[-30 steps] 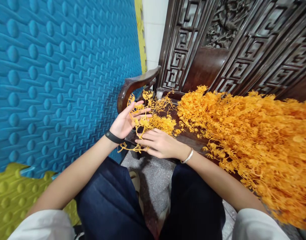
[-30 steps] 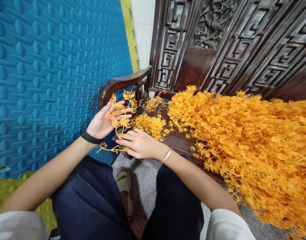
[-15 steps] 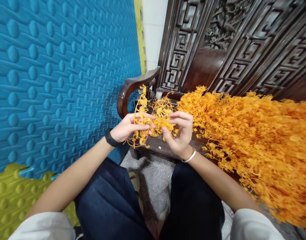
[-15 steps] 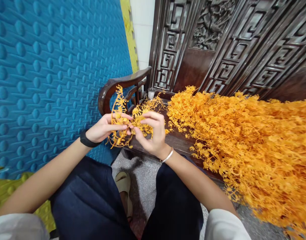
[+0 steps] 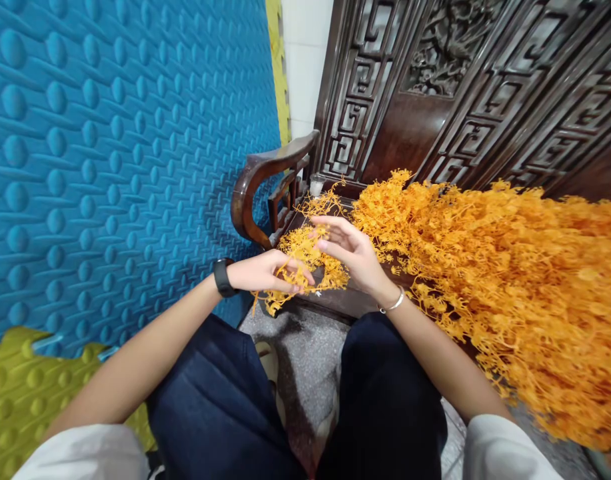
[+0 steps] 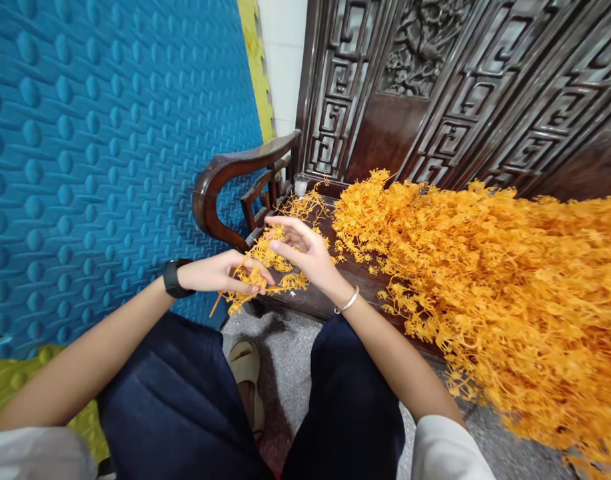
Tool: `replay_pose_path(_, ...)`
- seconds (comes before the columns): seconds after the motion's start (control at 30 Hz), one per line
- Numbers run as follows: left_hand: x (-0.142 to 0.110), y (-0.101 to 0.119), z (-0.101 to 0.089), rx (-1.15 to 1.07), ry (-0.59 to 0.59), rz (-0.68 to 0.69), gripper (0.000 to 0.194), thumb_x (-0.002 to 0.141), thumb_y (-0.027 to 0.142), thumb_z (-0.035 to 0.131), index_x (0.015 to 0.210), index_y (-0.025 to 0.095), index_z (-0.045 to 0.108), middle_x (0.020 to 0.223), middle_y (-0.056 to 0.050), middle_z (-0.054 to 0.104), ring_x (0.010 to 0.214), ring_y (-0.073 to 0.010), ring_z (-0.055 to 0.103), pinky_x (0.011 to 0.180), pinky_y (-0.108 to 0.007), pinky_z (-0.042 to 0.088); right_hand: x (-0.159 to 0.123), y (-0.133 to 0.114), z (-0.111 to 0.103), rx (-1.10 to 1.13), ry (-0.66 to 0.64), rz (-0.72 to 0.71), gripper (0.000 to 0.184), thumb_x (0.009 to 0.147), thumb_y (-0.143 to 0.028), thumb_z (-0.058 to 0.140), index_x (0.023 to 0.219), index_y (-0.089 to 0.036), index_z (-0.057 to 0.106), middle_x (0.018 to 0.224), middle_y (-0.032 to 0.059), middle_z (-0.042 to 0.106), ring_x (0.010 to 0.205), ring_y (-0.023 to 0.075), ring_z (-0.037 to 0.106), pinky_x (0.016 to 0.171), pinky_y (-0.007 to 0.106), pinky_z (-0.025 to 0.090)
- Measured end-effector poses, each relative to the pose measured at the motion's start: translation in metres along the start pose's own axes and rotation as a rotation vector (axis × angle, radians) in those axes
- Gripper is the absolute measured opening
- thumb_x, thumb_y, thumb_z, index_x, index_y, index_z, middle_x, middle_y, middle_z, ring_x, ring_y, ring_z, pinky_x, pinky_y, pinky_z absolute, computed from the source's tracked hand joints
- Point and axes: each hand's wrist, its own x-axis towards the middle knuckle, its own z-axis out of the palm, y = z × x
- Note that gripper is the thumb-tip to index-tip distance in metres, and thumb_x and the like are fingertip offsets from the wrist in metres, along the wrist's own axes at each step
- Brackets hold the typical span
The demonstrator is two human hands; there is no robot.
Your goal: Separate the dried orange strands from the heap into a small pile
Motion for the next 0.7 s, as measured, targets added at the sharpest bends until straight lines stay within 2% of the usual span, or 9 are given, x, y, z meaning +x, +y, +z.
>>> replay_pose_path(0.1,-0.002,-0.006,-0.005,0.08,-0.071,-0.055,0.033,0.066,0.03,0.072,0.096,0.018,0.072,0.075,-0.002,0.071,0.062,-0.0136,0.059,0.056,-0.021,0.044,0.001,-0.003,-0.004,0.116,-0.052,0.079,0.021,0.077,-0.029,0.066,0.097,-0.021,0.063,0.101,0.0023,0.066,0.089,0.0133,0.063,0.085,0.03,0.052)
replay_pose_path(0.23,-0.006,-0.016,-0.007,0.082,-0.195,-0.167,0.043,0.059,0.042,0.077,0.092,0.017,0.07,0.066,0.003,0.066,0.057,-0.0103,0.053,0.054,-0.019,0.039,0.002,-0.003,-0.004,0.237,-0.193,0.222,0.02,0.071,-0.027,0.072,0.086,-0.019,0.062,0.075,-0.0017,0.065,0.065,0.0091,0.063,0.066,0.024,0.054)
replay_pose_path(0.33,-0.006,-0.018,-0.004,0.125,-0.245,-0.262,0.039,0.067,0.051,0.068,0.077,0.012,0.068,0.059,0.003,0.059,0.053,-0.0083,0.047,0.051,-0.019,0.035,0.002,0.002,0.0,0.262,-0.245,0.319,0.025,0.069,-0.03,0.074,0.082,-0.017,0.058,0.06,-0.0042,0.062,0.051,0.0076,0.059,0.052,0.021,0.049)
replay_pose_path(0.4,-0.003,-0.016,-0.001,0.142,-0.208,-0.252,0.039,0.077,0.049,0.059,0.076,0.011,0.066,0.061,0.001,0.058,0.054,-0.0082,0.045,0.052,-0.019,0.034,0.001,0.006,0.004,0.254,-0.246,0.365,0.027,0.068,-0.033,0.074,0.079,-0.017,0.055,0.055,-0.0048,0.06,0.047,0.0072,0.057,0.046,0.019,0.046)
replay_pose_path(0.47,-0.001,-0.012,0.003,0.104,-0.109,-0.179,0.034,0.083,0.043,0.054,0.086,0.012,0.065,0.069,0.0,0.061,0.059,-0.009,0.048,0.055,-0.02,0.037,0.001,0.009,0.008,0.251,-0.241,0.406,0.03,0.068,-0.037,0.074,0.076,-0.017,0.052,0.053,-0.0046,0.06,0.044,0.0071,0.057,0.043,0.017,0.044)
replay_pose_path(0.57,0.001,-0.007,0.007,-0.01,0.01,-0.088,0.028,0.081,0.035,0.059,0.099,0.013,0.062,0.082,-0.003,0.065,0.068,-0.0111,0.054,0.062,-0.022,0.042,0.0,0.01,0.012,0.262,-0.228,0.461,0.033,0.068,-0.042,0.072,0.072,-0.018,0.049,0.051,-0.0041,0.061,0.04,0.0075,0.056,0.039,0.017,0.043)
replay_pose_path(0.7,0.002,-0.007,0.009,-0.159,0.094,-0.077,0.027,0.076,0.027,0.063,0.1,0.014,0.061,0.092,-0.007,0.068,0.08,-0.0146,0.061,0.075,-0.027,0.047,0.0,0.008,0.014,0.247,-0.17,0.487,0.036,0.07,-0.045,0.07,0.068,-0.019,0.046,0.045,-0.0058,0.057,0.032,0.0056,0.049,0.033,0.016,0.037)
